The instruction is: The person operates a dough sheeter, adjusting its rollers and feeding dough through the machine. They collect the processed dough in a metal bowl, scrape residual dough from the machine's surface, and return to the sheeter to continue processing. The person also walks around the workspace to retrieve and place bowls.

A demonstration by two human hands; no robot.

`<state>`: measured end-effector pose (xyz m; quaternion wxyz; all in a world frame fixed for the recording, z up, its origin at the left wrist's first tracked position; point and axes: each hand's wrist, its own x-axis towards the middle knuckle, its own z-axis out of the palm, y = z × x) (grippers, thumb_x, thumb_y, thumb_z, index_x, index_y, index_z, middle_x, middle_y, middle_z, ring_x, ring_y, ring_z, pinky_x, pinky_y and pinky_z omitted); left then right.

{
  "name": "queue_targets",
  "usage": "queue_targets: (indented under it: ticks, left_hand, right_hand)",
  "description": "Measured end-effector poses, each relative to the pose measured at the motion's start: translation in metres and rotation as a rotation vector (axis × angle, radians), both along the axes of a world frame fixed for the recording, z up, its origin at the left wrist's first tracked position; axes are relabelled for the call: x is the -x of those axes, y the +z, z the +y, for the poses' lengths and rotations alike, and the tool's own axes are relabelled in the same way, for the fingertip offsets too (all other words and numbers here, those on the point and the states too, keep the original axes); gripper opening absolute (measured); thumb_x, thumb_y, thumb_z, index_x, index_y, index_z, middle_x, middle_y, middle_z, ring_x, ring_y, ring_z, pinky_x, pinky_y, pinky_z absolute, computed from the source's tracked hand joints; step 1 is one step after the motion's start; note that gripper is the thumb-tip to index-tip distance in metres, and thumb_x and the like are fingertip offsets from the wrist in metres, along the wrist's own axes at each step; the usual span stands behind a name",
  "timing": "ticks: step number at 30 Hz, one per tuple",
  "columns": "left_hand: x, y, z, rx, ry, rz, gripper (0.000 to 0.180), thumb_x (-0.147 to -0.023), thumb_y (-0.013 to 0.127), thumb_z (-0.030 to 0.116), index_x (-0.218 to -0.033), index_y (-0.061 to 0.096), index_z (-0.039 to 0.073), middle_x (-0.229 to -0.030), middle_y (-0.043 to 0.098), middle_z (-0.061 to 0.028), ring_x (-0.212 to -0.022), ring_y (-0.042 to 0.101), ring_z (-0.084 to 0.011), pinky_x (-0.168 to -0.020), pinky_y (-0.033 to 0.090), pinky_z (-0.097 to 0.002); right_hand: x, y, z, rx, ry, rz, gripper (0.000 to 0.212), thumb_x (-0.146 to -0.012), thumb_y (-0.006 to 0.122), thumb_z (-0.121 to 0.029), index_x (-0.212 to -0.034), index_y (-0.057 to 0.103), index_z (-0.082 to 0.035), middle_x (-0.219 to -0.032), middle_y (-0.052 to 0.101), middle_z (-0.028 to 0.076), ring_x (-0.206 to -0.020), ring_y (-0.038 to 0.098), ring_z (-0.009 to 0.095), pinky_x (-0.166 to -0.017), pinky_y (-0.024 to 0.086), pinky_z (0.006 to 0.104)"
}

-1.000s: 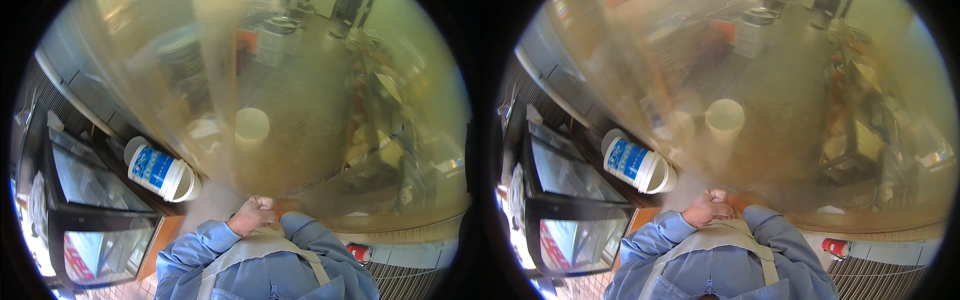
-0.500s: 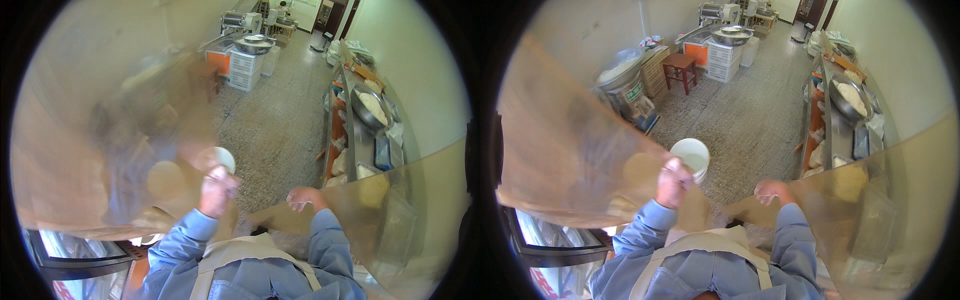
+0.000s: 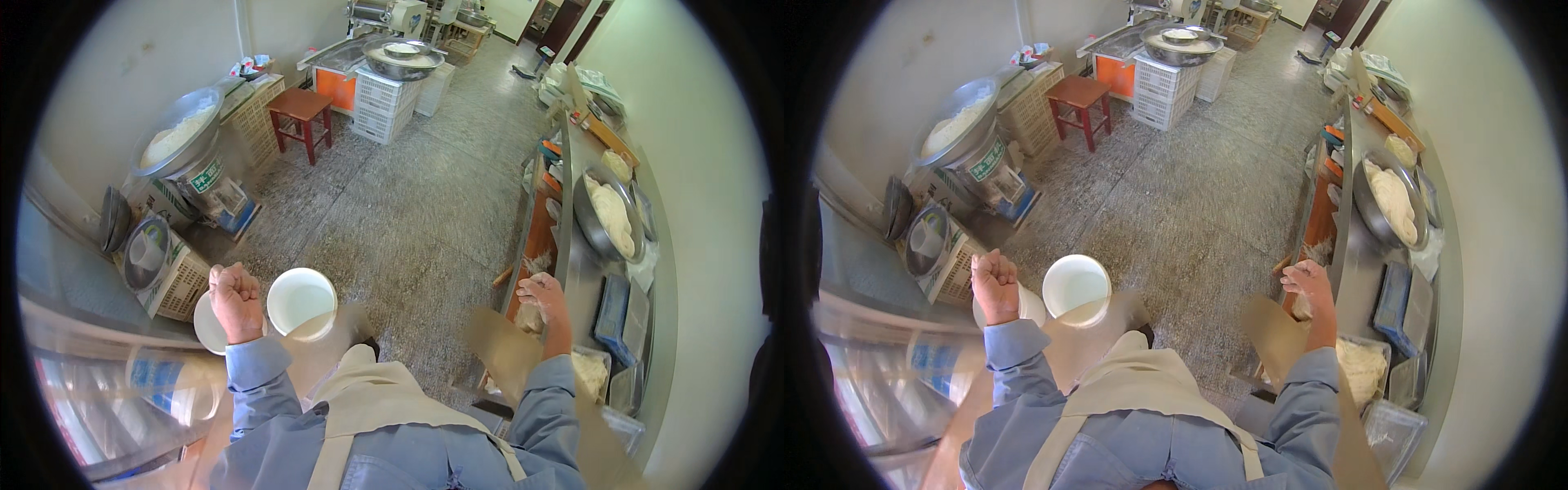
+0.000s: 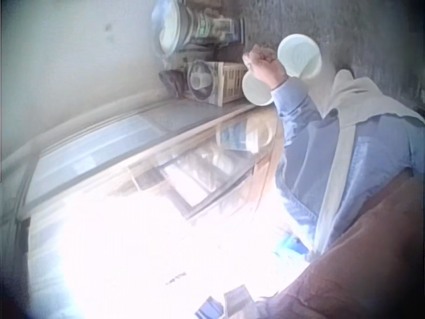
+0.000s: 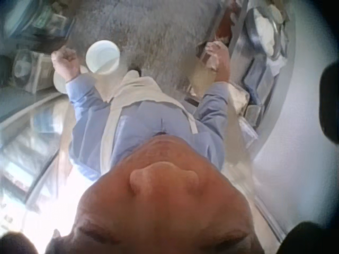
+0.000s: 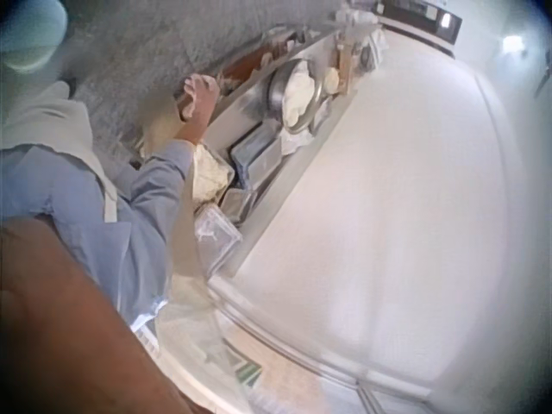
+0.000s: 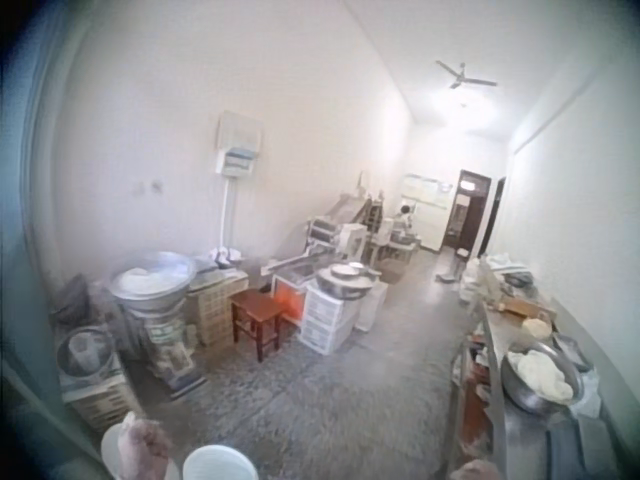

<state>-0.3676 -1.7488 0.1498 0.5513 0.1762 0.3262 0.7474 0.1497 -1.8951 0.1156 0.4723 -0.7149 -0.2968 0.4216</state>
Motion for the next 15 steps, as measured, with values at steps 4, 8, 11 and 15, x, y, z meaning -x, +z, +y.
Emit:
queue_targets:
  ticks: [4, 8, 11, 15]
  left_hand:
    - [0.002, -0.026, 0.087, -0.023, 0.061, -0.057, 0.034, -0.077, 0.051, -0.005, -0.061, 0.029, 0.016, -0.052, 0.029, 0.0044, -0.043, 0.025, -0.0067, -0.04, 0.023, -0.0229]
    - [0.003, -0.031, 0.155, 0.038, 0.119, -0.077, 0.032, -0.079, 0.048, -0.003, -0.061, 0.03, 0.016, -0.052, 0.03, 0.004, -0.043, 0.025, -0.0067, -0.04, 0.022, -0.0229]
    - [0.001, -0.03, 0.192, 0.105, 0.136, -0.043, 0.031, -0.079, 0.048, -0.002, -0.062, 0.03, 0.016, -0.052, 0.031, 0.0035, -0.043, 0.025, -0.0065, -0.04, 0.023, -0.0235]
    - [-0.027, -0.041, 0.24, 0.209, 0.113, -0.032, 0.033, -0.076, 0.052, -0.004, -0.061, 0.029, 0.015, -0.051, 0.03, 0.0037, -0.042, 0.026, -0.0077, -0.04, 0.023, -0.0242]
  right_hand:
    - [-0.023, -0.03, 0.086, 0.002, -0.04, -0.09, 0.02, -0.079, 0.066, -0.015, -0.08, 0.052, -0.001, -0.088, 0.061, 0.014, -0.073, 0.064, 0.021, -0.067, 0.055, 0.0333]
    - [-0.042, -0.055, 0.149, 0.125, -0.187, -0.003, 0.016, -0.082, 0.062, -0.01, -0.081, 0.049, 0.0, -0.087, 0.06, 0.015, -0.073, 0.064, 0.024, -0.067, 0.056, 0.0364]
    - [-0.056, -0.087, 0.178, 0.318, -0.167, 0.011, 0.021, -0.082, 0.06, -0.006, -0.097, 0.051, 0.005, -0.09, 0.06, 0.018, -0.078, 0.064, 0.027, -0.068, 0.056, 0.0396]
    - [-0.078, -0.136, 0.208, 0.527, -0.141, 0.068, 0.03, -0.083, 0.059, -0.014, -0.103, 0.05, 0.007, -0.094, 0.059, 0.02, -0.082, 0.063, 0.031, -0.068, 0.056, 0.0399]
